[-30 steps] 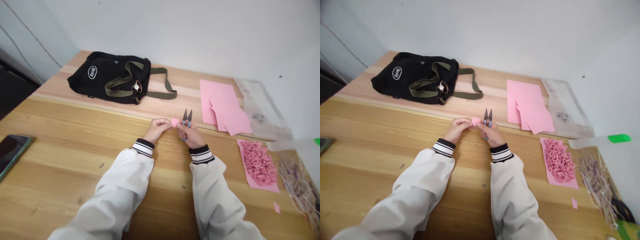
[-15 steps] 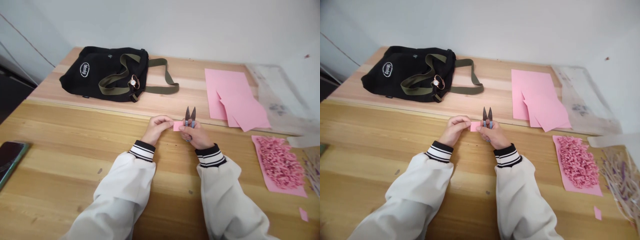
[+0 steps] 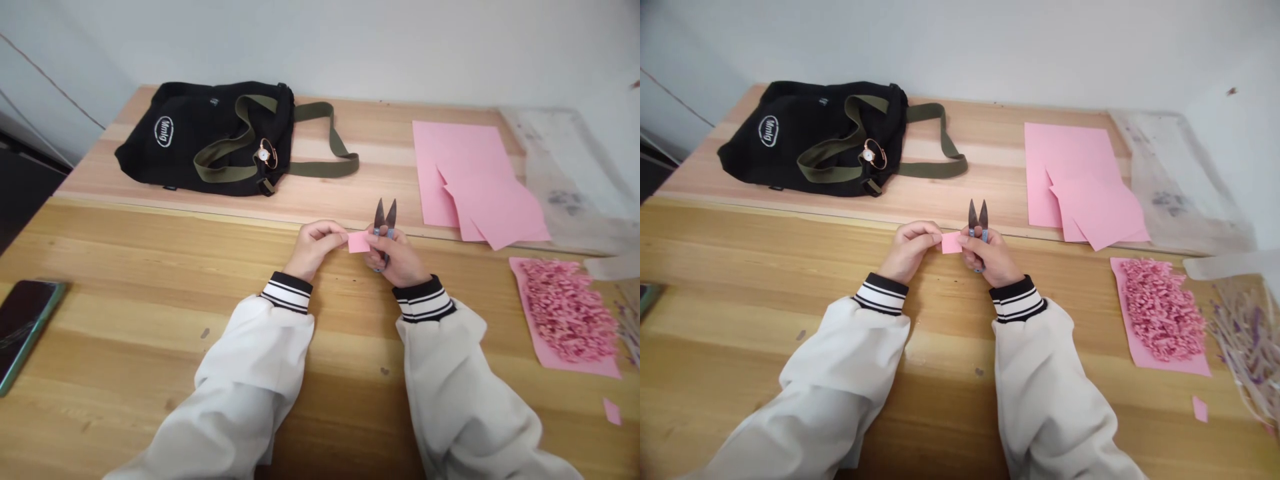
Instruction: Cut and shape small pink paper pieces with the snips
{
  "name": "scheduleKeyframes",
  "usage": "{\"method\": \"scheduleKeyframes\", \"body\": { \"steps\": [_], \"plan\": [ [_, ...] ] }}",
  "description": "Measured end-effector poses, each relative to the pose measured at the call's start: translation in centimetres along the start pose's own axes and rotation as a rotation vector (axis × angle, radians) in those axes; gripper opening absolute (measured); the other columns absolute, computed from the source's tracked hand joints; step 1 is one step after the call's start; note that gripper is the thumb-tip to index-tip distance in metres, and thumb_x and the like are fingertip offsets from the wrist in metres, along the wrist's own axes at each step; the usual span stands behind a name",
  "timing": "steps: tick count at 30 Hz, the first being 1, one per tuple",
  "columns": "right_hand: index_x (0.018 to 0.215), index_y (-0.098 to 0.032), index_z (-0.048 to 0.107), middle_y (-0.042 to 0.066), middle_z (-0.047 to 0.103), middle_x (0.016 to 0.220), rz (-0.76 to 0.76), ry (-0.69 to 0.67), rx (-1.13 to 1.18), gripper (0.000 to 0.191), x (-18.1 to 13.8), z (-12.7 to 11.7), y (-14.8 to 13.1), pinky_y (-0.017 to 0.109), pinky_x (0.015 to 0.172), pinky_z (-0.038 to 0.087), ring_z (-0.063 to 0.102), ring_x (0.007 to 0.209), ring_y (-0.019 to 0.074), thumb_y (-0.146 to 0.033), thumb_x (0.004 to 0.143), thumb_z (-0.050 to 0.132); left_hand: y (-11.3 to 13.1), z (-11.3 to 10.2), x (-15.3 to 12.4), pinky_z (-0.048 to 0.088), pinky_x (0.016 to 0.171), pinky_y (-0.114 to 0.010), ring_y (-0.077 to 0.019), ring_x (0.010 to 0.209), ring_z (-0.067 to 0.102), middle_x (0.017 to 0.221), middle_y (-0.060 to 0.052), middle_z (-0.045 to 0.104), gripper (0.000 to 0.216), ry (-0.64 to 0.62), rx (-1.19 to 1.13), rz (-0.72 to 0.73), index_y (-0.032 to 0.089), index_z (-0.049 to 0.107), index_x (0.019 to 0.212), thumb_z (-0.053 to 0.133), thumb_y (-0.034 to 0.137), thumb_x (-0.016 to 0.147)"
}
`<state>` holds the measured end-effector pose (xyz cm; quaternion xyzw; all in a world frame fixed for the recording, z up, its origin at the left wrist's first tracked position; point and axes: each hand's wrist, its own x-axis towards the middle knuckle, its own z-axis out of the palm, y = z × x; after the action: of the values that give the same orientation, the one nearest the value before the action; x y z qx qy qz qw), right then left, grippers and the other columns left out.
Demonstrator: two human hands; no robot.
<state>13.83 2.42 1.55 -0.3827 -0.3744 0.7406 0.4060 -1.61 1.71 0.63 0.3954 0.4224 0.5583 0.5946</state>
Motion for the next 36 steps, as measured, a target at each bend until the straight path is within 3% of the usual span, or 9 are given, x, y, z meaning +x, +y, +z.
{"method": "scheduleKeyframes", "body": {
  "steps": [10,15,26,30,33,36],
  "plan": [
    [0.064,-0.018,0.053,-0.010,0.043,0.037,-0.024,-0.008,0.014,0.030,0.1,-0.2,0.2,0.019,0.034,0.014,0.029,0.031,0.0024,-0.033,0.059,0.078,0.1,0.0,-0.1,0.039,0.058,-0.024,-0.0084,0.054,0.050,0.053,0.001,0.060,0.013,-0.009,-0.015,-0.003,0.015,0.067,0.054,0.077,0.024,0.055],
    [0.060,-0.019,0.048,-0.010,0.040,0.036,-0.039,-0.034,-0.008,0.033,0.1,-0.2,0.2,0.019,0.034,0.015,0.027,0.030,0.0025,-0.033,0.060,0.078,0.2,0.0,-0.1,0.039,0.059,-0.025,-0.0097,0.055,0.051,0.053,0.000,0.058,0.024,-0.040,-0.036,0.002,0.015,0.066,0.055,0.076,0.035,0.063],
    [0.063,-0.019,0.049,-0.011,0.039,0.037,-0.053,0.011,-0.034,0.039,0.2,0.0,0.3,0.019,0.035,0.016,0.027,0.032,0.0026,-0.040,0.058,0.081,0.4,0.1,-0.2,0.032,0.053,-0.024,-0.0071,0.050,0.045,0.049,0.002,0.054,0.033,-0.150,0.115,-0.017,0.014,0.061,0.050,0.080,0.040,0.058],
    [0.064,-0.019,0.049,-0.009,0.042,0.041,-0.075,-0.014,-0.057,0.045,0.4,-0.1,0.4,0.020,0.035,0.016,0.027,0.034,0.0033,-0.056,0.063,0.075,0.1,0.1,0.0,0.036,0.056,-0.023,-0.0067,0.052,0.047,0.052,0.003,0.056,0.028,-0.075,0.059,-0.008,0.014,0.063,0.055,0.080,0.036,0.058],
    [0.071,-0.017,0.056,-0.005,0.047,0.046,-0.036,-0.075,-0.125,0.058,0.6,-0.3,0.8,0.021,0.034,0.017,0.030,0.035,0.0047,-0.074,0.074,0.051,-0.2,0.1,0.2,0.037,0.056,-0.022,-0.0059,0.051,0.047,0.050,0.004,0.055,0.025,0.055,-0.097,-0.006,0.015,0.060,0.058,0.079,0.032,0.059],
    [0.082,-0.016,0.062,-0.003,0.050,0.054,-0.031,-0.090,-0.229,0.058,0.6,-0.3,1.1,0.021,0.035,0.019,0.033,0.039,0.0052,-0.072,0.079,0.045,-0.2,0.0,0.4,0.042,0.058,-0.022,-0.0061,0.051,0.050,0.053,0.005,0.057,0.025,0.134,-0.271,-0.031,0.016,0.058,0.063,0.078,0.028,0.057]
  ]
}}
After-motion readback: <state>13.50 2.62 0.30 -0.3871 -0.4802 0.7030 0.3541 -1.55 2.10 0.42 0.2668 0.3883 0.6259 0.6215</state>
